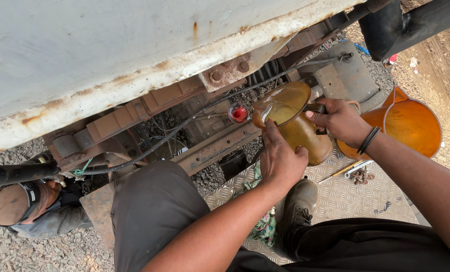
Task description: The person pours a yellowish liquid from a large orange pitcher into a smaller transparent container, then pours the liquid from the smaller container into a red-capped opening on a vehicle's undercarriage. The person repeats this transfer process multiple times.
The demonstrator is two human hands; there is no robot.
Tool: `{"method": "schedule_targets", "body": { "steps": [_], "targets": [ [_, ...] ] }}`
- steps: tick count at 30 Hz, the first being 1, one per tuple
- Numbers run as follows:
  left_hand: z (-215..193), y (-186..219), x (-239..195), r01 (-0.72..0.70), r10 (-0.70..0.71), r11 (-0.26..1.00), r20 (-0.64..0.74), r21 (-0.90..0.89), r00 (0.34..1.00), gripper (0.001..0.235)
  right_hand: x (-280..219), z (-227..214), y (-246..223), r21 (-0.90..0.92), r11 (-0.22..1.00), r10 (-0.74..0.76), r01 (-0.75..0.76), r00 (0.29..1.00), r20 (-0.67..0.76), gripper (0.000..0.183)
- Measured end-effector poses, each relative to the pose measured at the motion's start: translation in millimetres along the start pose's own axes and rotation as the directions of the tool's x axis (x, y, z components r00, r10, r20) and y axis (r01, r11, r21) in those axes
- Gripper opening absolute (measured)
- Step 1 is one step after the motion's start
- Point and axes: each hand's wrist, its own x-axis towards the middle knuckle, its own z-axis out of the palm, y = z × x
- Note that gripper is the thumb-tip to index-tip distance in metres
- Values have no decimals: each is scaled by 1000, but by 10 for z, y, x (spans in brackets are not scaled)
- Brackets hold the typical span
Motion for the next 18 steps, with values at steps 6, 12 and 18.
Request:
{"method": "schedule_targets", "body": {
  "steps": [6,12,18],
  "targets": [
    [23,-42,42,25,-25,1000,-6,-10,1000,105,36,19,-22,-58,998,28,-30,999,-32,37],
    [33,-47,24,75,-75,997,15,-12,997,105,29,52,-59,-14,999,35,-36,999,-22,37],
    [9,-65,19,24,-24,1000,1,-7,1000,104,18,61,-63,-49,999,22,-23,1000,-12,38]
  ]
}}
